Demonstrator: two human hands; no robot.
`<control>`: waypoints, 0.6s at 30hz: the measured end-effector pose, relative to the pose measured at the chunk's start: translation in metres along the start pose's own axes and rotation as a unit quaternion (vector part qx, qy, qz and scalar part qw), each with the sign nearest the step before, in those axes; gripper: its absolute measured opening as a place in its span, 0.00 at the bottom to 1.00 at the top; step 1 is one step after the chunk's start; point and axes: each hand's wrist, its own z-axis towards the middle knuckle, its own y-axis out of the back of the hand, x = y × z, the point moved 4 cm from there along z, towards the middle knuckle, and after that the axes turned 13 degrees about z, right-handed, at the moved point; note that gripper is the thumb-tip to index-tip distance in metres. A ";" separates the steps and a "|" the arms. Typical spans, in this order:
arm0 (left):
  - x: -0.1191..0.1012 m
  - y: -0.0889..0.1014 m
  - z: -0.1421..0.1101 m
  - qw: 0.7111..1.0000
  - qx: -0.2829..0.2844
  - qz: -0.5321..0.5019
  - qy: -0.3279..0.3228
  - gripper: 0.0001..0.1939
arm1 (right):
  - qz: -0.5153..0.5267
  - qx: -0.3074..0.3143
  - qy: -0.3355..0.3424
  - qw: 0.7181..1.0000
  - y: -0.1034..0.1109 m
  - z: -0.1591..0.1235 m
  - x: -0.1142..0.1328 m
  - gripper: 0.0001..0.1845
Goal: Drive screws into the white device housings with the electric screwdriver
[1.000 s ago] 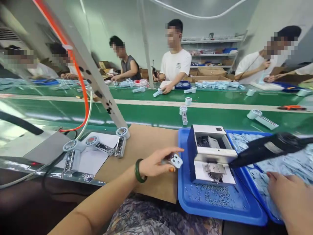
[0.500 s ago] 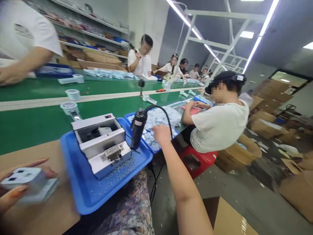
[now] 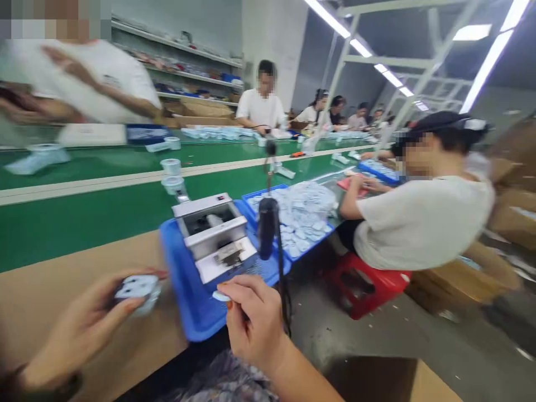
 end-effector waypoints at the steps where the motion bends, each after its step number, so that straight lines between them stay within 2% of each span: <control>1: -0.014 0.005 0.002 0.999 -0.029 -0.038 -0.012 0.18 | 0.015 0.031 0.023 0.999 -0.014 0.009 0.009 0.20; 4: -0.041 0.009 0.009 0.994 -0.043 -0.097 -0.035 0.26 | 0.004 0.070 0.061 0.996 -0.053 0.041 0.021 0.19; 8: -0.046 0.009 0.010 0.990 -0.035 -0.134 -0.035 0.30 | -0.075 0.128 0.128 0.981 -0.089 0.060 0.024 0.15; 12: -0.040 0.009 0.010 0.986 -0.040 -0.163 -0.026 0.32 | -0.137 0.203 0.171 0.954 -0.091 0.054 0.026 0.17; 18: -0.045 0.007 0.016 0.985 -0.007 -0.161 -0.054 0.30 | -0.182 0.200 0.161 0.949 -0.086 0.045 0.027 0.17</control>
